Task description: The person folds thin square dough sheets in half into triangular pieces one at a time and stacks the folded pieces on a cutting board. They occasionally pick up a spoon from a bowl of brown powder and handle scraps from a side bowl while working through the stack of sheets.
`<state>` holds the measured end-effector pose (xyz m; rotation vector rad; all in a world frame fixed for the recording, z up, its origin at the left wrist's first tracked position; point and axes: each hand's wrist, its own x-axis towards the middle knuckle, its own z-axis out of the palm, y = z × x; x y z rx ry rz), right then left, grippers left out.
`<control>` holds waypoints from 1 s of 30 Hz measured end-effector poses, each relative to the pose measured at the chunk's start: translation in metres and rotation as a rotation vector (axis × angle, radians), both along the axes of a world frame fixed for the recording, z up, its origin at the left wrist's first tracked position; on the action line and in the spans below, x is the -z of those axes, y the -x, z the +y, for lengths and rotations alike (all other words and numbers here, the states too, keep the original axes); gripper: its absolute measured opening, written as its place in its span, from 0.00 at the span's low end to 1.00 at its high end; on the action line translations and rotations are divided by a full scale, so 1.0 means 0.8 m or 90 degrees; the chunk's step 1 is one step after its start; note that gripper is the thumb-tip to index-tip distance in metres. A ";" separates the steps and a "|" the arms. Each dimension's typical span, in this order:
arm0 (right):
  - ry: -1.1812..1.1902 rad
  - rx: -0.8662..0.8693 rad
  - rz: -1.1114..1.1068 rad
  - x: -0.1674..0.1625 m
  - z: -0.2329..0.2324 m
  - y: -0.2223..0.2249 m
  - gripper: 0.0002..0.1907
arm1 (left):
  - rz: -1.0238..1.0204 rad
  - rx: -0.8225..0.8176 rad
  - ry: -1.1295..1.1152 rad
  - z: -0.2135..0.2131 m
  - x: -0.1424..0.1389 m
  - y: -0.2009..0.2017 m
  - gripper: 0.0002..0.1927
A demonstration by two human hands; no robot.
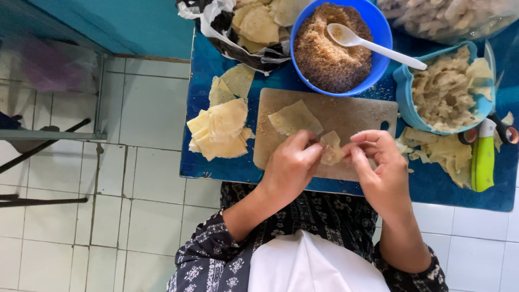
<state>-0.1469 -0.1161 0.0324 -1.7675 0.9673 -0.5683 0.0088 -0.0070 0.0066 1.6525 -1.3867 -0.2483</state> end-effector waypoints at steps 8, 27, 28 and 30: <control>0.213 -0.103 0.068 0.005 0.000 -0.013 0.09 | 0.062 -0.010 -0.002 -0.005 0.000 0.000 0.11; 0.408 -0.069 0.090 0.021 0.016 -0.004 0.07 | -0.233 0.117 -0.027 0.011 -0.004 -0.025 0.13; 0.375 -0.052 0.103 0.024 0.016 -0.004 0.08 | -0.225 0.115 -0.029 0.009 -0.003 -0.024 0.12; 0.372 -0.063 0.078 0.024 0.015 -0.004 0.06 | -0.209 0.112 -0.029 0.000 -0.002 -0.023 0.10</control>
